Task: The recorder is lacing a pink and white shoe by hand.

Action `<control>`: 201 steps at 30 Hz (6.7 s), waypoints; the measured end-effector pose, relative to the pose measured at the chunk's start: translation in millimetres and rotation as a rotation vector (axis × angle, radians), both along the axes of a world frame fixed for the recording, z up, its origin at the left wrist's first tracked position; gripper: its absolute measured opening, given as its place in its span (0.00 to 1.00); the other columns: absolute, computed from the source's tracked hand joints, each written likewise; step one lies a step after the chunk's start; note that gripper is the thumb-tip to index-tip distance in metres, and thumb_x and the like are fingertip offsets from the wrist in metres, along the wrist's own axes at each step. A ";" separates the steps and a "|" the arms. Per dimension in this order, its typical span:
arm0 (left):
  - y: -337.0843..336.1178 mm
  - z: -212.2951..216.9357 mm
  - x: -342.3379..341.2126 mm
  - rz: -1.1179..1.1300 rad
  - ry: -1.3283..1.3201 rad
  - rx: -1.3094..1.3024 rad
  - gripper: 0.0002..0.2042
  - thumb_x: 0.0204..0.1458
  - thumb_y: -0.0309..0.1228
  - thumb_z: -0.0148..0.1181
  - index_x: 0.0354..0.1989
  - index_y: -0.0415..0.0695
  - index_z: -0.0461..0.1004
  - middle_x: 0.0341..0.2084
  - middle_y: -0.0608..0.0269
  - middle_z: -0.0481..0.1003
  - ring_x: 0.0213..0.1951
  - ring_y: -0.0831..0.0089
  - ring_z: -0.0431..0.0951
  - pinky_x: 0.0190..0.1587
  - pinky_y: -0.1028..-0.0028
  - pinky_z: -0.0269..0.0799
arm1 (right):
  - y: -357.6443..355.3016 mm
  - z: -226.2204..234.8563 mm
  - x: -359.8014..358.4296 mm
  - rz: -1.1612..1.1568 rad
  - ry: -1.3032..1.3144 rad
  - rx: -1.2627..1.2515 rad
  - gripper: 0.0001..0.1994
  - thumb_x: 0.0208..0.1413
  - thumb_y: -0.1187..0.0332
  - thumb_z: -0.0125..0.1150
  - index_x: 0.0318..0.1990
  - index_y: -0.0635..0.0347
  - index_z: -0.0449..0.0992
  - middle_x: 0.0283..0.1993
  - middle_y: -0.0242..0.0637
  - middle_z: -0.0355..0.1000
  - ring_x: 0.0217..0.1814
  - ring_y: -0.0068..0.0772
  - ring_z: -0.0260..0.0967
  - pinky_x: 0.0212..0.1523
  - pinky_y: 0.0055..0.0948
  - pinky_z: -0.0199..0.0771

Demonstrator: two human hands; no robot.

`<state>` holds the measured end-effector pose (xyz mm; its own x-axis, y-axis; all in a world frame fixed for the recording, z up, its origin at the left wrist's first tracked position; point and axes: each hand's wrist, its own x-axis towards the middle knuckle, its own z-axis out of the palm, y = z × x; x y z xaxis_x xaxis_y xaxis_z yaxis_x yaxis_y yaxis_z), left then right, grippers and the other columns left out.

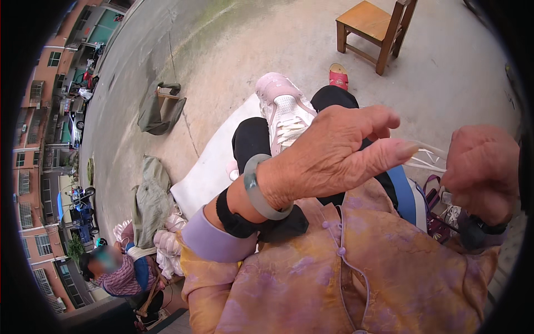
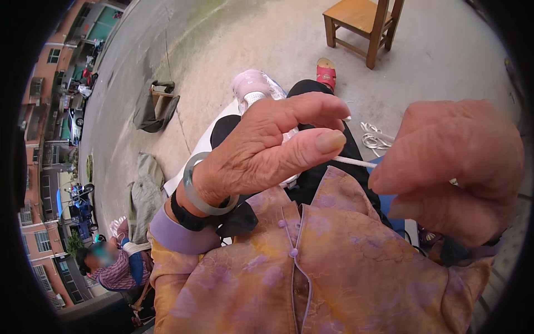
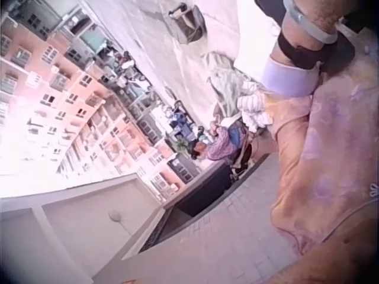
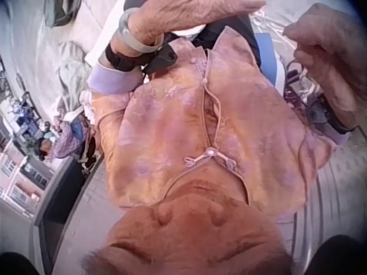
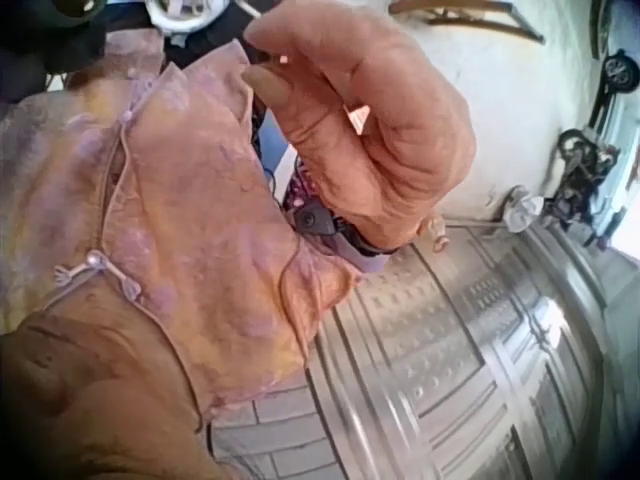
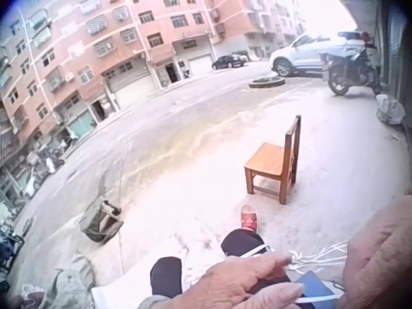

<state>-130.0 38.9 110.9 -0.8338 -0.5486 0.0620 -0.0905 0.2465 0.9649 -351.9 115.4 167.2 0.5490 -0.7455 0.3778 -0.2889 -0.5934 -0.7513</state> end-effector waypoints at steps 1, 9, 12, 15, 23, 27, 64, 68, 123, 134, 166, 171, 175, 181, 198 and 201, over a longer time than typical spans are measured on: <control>4.1 4.0 -6.4 0.009 0.006 -0.010 0.16 0.56 0.39 0.54 0.37 0.36 0.73 0.26 0.65 0.72 0.32 0.79 0.71 0.35 0.80 0.66 | 0.5 7.6 1.4 0.054 0.033 0.001 0.04 0.50 0.71 0.55 0.31 0.62 0.71 0.23 0.31 0.63 0.19 0.20 0.56 0.22 0.22 0.57; -2.2 22.8 55.2 0.312 0.119 0.083 0.12 0.57 0.33 0.52 0.26 0.38 0.71 0.17 0.74 0.65 0.20 0.87 0.57 0.22 0.84 0.49 | -5.0 -30.8 1.0 -0.301 -0.365 0.122 0.08 0.53 0.71 0.52 0.35 0.67 0.73 0.23 0.29 0.65 0.16 0.11 0.52 0.18 0.14 0.50; -7.8 11.1 97.7 0.564 -0.029 -0.089 0.11 0.57 0.32 0.51 0.24 0.38 0.70 0.15 0.72 0.64 0.18 0.86 0.58 0.22 0.84 0.52 | -11.4 -46.7 22.6 -0.306 -0.414 0.454 0.07 0.56 0.71 0.50 0.35 0.67 0.73 0.22 0.26 0.64 0.17 0.09 0.53 0.18 0.11 0.51; -10.6 -8.8 134.7 0.636 -0.289 -0.254 0.06 0.51 0.27 0.53 0.26 0.38 0.71 0.20 0.67 0.70 0.24 0.79 0.68 0.28 0.80 0.60 | -26.0 -74.0 55.3 -0.146 -0.404 0.615 0.05 0.57 0.74 0.50 0.37 0.64 0.71 0.21 0.25 0.63 0.19 0.10 0.55 0.20 0.13 0.54; 27.1 -58.1 82.7 0.412 -0.042 0.080 0.10 0.50 0.22 0.49 0.41 0.37 0.72 0.33 0.56 0.75 0.39 0.72 0.74 0.46 0.72 0.65 | -33.0 -124.1 108.9 -0.021 -0.318 0.595 0.04 0.56 0.75 0.50 0.38 0.63 0.64 0.23 0.26 0.66 0.20 0.11 0.60 0.19 0.13 0.59; 26.5 -78.0 77.5 0.266 -0.026 0.462 0.09 0.56 0.27 0.47 0.39 0.36 0.72 0.27 0.67 0.72 0.31 0.84 0.69 0.35 0.82 0.66 | -31.5 -132.9 109.6 -0.088 -0.354 0.681 0.05 0.55 0.75 0.51 0.38 0.62 0.63 0.22 0.27 0.66 0.18 0.12 0.61 0.17 0.14 0.59; 10.1 -127.5 86.9 0.444 -0.549 -1.006 0.05 0.37 0.24 0.53 0.24 0.37 0.70 0.49 0.48 0.64 0.53 0.46 0.61 0.54 0.52 0.53 | -52.4 -210.2 129.2 -0.397 0.435 -0.449 0.07 0.41 0.69 0.53 0.27 0.63 0.74 0.49 0.46 0.65 0.60 0.46 0.56 0.60 0.58 0.47; 8.1 -123.8 83.5 0.460 -0.555 -0.936 0.05 0.38 0.21 0.53 0.26 0.38 0.70 0.49 0.48 0.65 0.53 0.45 0.61 0.56 0.54 0.53 | -52.8 -214.2 130.3 -0.411 0.373 -0.413 0.07 0.42 0.69 0.53 0.27 0.62 0.73 0.48 0.45 0.66 0.59 0.45 0.57 0.58 0.57 0.50; 6.7 -143.5 79.4 0.498 -0.347 -0.808 0.06 0.41 0.17 0.54 0.30 0.34 0.69 0.49 0.41 0.65 0.54 0.43 0.64 0.56 0.59 0.60 | -50.1 -230.0 137.3 -0.487 0.309 -0.280 0.08 0.41 0.72 0.55 0.32 0.60 0.71 0.53 0.43 0.62 0.62 0.45 0.54 0.58 0.59 0.50; 8.3 -145.1 85.4 0.548 -0.248 -0.724 0.06 0.41 0.17 0.54 0.30 0.33 0.69 0.51 0.39 0.64 0.54 0.44 0.64 0.56 0.60 0.60 | -50.8 -232.7 140.7 -0.449 0.323 -0.259 0.07 0.43 0.72 0.54 0.33 0.61 0.69 0.55 0.45 0.58 0.64 0.46 0.52 0.60 0.63 0.41; 15.9 -48.9 87.3 0.507 -0.227 -0.864 0.10 0.31 0.20 0.61 0.23 0.39 0.65 0.49 0.41 0.66 0.49 0.49 0.67 0.53 0.57 0.57 | -45.0 -202.1 89.2 -0.354 0.194 -0.072 0.08 0.47 0.65 0.58 0.29 0.57 0.67 0.31 0.37 0.62 0.39 0.40 0.60 0.40 0.38 0.57; 7.6 -68.8 77.7 0.416 -0.323 -0.877 0.09 0.37 0.20 0.61 0.27 0.39 0.69 0.50 0.46 0.67 0.52 0.53 0.66 0.52 0.62 0.59 | -6.9 -220.4 -9.3 -0.373 0.245 0.204 0.08 0.49 0.68 0.55 0.27 0.61 0.63 0.28 0.41 0.60 0.35 0.45 0.59 0.37 0.37 0.59; 6.4 -81.0 71.5 0.381 -0.451 -0.927 0.14 0.35 0.20 0.60 0.35 0.39 0.71 0.48 0.50 0.68 0.50 0.53 0.66 0.53 0.59 0.58 | 40.2 -269.7 -101.9 -0.575 0.399 0.378 0.08 0.49 0.68 0.54 0.28 0.63 0.63 0.29 0.42 0.61 0.34 0.45 0.60 0.36 0.35 0.60; 1.8 -96.4 101.0 0.696 -0.345 -0.700 0.09 0.40 0.20 0.57 0.33 0.40 0.71 0.32 0.57 0.72 0.36 0.58 0.71 0.41 0.65 0.64 | 52.1 -281.7 -117.9 -0.649 0.507 0.448 0.08 0.45 0.71 0.57 0.30 0.62 0.64 0.31 0.42 0.64 0.37 0.45 0.62 0.40 0.37 0.61; 5.5 -123.8 68.0 0.591 -0.476 -0.674 0.04 0.45 0.28 0.55 0.26 0.41 0.73 0.21 0.55 0.72 0.25 0.57 0.75 0.27 0.66 0.69 | -44.3 -204.7 116.1 -0.393 0.264 -0.117 0.19 0.38 0.63 0.62 0.37 0.62 0.66 0.31 0.42 0.63 0.36 0.43 0.65 0.34 0.37 0.65; 3.6 -123.7 67.0 0.598 -0.512 -0.568 0.05 0.44 0.29 0.58 0.26 0.41 0.75 0.19 0.53 0.74 0.24 0.57 0.76 0.27 0.68 0.70 | -40.4 -206.5 121.7 -0.414 0.255 -0.103 0.16 0.39 0.66 0.60 0.36 0.62 0.66 0.32 0.43 0.64 0.36 0.43 0.66 0.32 0.36 0.67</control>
